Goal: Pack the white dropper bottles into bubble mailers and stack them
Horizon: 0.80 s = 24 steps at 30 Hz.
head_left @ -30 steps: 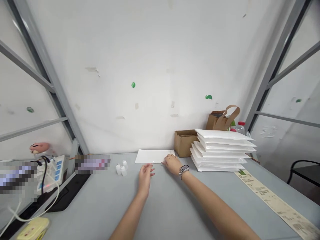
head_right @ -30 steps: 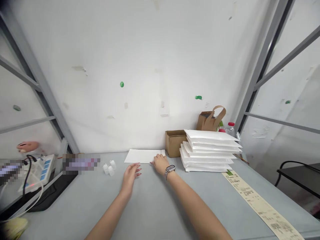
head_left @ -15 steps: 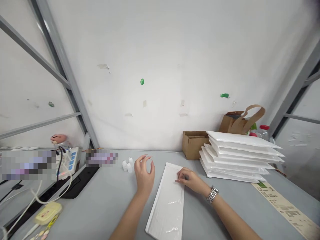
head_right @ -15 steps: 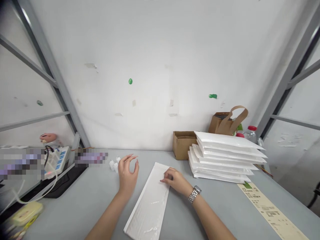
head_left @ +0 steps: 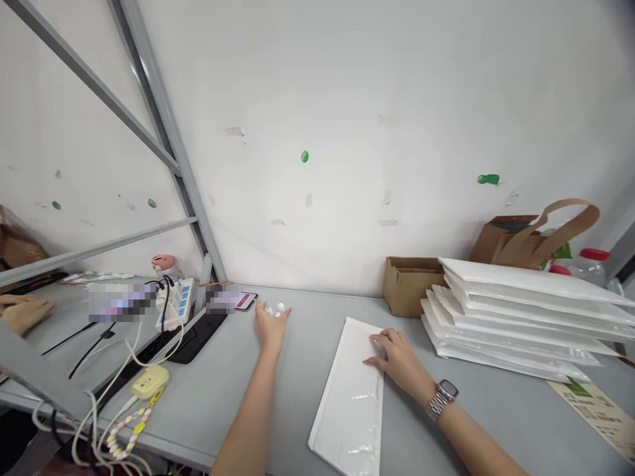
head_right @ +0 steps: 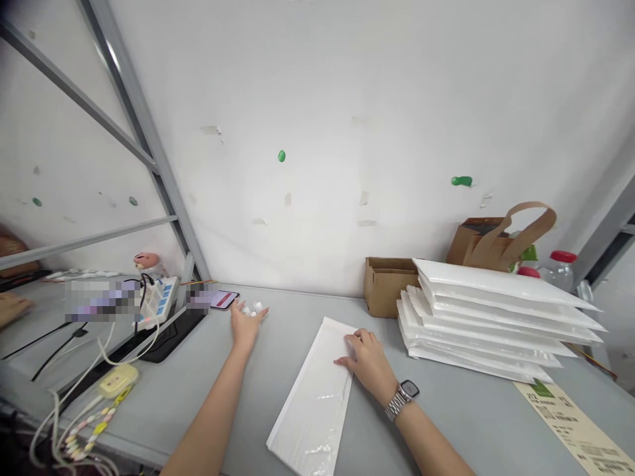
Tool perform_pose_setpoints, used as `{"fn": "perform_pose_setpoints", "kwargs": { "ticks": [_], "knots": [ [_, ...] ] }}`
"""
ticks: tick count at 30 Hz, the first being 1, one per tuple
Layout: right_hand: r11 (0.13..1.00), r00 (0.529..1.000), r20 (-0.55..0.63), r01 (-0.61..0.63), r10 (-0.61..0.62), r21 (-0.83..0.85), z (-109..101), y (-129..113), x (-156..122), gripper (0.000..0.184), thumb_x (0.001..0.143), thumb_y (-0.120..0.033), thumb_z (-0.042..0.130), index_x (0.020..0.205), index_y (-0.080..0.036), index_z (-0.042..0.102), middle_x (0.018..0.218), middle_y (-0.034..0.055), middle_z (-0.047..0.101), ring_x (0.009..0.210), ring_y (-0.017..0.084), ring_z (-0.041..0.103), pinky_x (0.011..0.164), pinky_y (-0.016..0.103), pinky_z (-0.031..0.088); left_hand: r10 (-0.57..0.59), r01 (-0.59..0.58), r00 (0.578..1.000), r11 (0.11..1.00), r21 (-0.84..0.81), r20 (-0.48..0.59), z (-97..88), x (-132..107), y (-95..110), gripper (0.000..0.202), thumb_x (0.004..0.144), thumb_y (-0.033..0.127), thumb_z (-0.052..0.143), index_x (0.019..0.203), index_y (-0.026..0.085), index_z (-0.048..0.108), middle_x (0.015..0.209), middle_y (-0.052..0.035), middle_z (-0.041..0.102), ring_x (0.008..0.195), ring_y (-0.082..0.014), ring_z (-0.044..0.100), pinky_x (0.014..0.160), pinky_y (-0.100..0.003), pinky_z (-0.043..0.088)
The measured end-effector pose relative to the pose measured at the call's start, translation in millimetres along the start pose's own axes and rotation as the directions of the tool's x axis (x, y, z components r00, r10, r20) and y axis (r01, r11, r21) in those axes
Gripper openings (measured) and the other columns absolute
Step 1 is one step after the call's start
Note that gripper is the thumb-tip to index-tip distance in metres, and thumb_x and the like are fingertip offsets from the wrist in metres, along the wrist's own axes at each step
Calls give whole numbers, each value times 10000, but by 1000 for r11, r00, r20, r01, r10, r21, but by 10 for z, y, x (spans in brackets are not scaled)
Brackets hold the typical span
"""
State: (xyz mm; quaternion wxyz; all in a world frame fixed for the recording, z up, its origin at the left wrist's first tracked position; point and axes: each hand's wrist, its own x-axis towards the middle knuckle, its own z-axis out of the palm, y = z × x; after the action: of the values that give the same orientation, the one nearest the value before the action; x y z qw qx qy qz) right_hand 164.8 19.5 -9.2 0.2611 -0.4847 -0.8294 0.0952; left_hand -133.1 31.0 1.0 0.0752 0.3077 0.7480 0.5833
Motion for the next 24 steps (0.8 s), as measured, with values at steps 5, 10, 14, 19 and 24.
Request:
{"fn": "perform_pose_setpoints", "kwargs": {
  "ticks": [5, 10, 14, 19, 24],
  "knots": [
    [997, 994, 94, 41, -47, 71, -71, -34, 6, 343, 716, -327, 672, 1034, -212, 614, 1034, 90, 566, 995, 259, 498, 873, 387, 417, -88, 107, 985, 986, -125, 148, 65, 79, -115, 365, 646, 252, 665, 983, 188, 540, 983, -87, 653, 894, -206, 620, 775, -297, 456],
    [979, 972, 195, 94, -129, 180, -128, -109, -14, 392, 686, -366, 695, 1050, -248, 613, 1057, 54, 574, 994, 238, 496, 868, 365, 417, -110, 177, 953, 958, -227, 282, 86, 74, -66, 157, 654, 292, 635, 755, 184, 585, 916, -82, 680, 954, -240, 600, 810, -314, 440],
    [964, 986, 129, 69, -105, 255, -128, -158, -8, 284, 738, -419, 632, 967, -252, 648, 958, 54, 612, 926, 236, 522, 851, 390, 407, -57, 275, 839, 902, -332, 541, 104, -201, 151, 309, 657, 401, 644, 832, 148, 610, 935, -106, 688, 907, -221, 633, 783, -310, 470],
    [827, 997, 46, -73, 56, 557, -89, -203, 41, 344, 795, -479, 520, 991, -233, 659, 864, 58, 626, 818, 205, 564, 773, 349, 442, 71, 391, 490, 873, -292, 869, 113, -831, 429, 449, 490, 423, 779, 774, 95, 662, 812, -134, 699, 719, -243, 663, 697, -353, 501],
    [633, 985, 115, -170, 127, 756, -14, -249, 61, 314, 700, -484, 618, 806, -204, 711, 784, 38, 605, 700, 171, 565, 668, 298, 454, 208, 415, 120, 878, -239, 971, 79, -1171, 563, 396, 535, 367, 772, 824, 124, 652, 746, -44, 677, 695, -186, 640, 726, -323, 479]
  ]
}}
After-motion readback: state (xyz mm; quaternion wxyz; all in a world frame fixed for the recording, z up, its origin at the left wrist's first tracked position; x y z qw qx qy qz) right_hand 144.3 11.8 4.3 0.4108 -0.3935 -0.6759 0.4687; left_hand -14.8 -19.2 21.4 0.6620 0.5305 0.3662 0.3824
